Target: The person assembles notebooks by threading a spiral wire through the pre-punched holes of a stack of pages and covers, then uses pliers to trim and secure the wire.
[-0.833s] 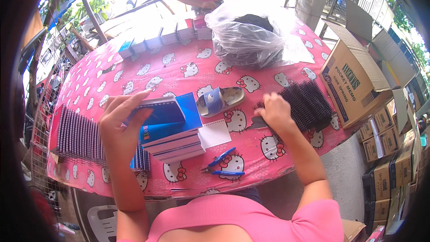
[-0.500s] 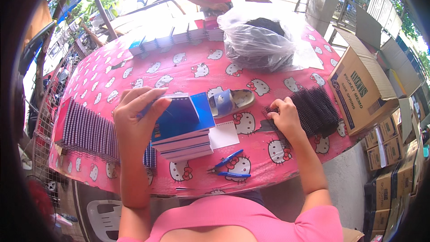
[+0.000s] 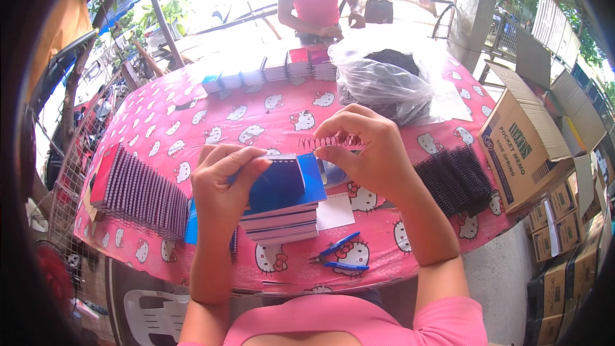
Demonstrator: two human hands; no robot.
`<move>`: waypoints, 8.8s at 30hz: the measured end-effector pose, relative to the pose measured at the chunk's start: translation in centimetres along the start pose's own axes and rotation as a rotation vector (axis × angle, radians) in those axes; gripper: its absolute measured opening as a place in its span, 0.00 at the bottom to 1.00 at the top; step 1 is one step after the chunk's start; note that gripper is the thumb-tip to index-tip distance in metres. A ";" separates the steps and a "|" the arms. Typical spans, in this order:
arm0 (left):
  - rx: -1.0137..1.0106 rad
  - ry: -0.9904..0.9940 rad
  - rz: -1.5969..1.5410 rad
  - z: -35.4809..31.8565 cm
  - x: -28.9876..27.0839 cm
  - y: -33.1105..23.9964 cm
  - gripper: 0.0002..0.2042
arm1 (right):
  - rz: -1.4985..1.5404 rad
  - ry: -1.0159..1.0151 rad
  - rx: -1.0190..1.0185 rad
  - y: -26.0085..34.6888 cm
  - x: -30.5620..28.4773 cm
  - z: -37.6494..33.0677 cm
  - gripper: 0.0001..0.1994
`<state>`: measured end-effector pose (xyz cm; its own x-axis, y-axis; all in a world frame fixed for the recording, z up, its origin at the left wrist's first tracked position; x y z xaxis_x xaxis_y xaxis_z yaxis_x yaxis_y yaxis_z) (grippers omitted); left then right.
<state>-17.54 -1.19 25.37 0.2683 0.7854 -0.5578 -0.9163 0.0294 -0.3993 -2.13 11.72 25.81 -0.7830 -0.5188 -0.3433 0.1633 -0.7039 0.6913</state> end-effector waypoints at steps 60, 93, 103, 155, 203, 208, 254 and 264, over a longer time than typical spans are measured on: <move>-0.172 -0.098 -0.105 -2.0 -1.5 2.7 0.22 | -0.026 0.321 -0.047 -4.2 4.6 5.7 0.18; 0.144 0.031 -0.267 -6.8 0.8 -1.1 0.10 | -0.528 0.471 0.179 -8.5 9.7 -22.1 0.27; 0.133 -0.143 -0.315 -7.4 0.5 -1.3 0.12 | -0.305 0.146 -0.023 2.7 4.9 -11.5 0.26; -1.334 1.217 -0.505 -36.7 1.0 13.9 0.21 | -0.114 0.828 1.371 -9.7 4.7 -37.6 0.20; -1.492 0.903 -0.603 -34.3 4.2 14.0 0.23 | -0.117 0.942 1.384 -12.1 5.3 -39.5 0.22; -1.487 0.903 -0.600 -34.4 4.2 13.8 0.23 | -0.116 0.944 1.388 -12.0 5.2 -39.8 0.22; -1.444 1.018 -0.699 -34.6 -0.7 9.5 0.25 | -0.067 1.068 1.200 -8.5 2.8 -34.8 0.20; -0.474 0.477 -0.788 -7.9 -4.6 4.0 0.17 | -0.133 0.271 0.242 -5.1 1.6 0.1 0.20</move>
<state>-20.06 -9.54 20.57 0.9256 0.3197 -0.2028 -0.2462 0.1013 -0.9639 -4.30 14.52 21.79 -0.5958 -0.5628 -0.5730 -0.1010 -0.6553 0.7486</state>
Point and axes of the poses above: each hand's wrist, its own z-axis towards the middle knuckle, its own x-axis out of the palm, y = z × x, the point moved 9 cm from there along z, towards the middle knuckle, and after that the axes turned 8 degrees about z, right-handed, at the moved point
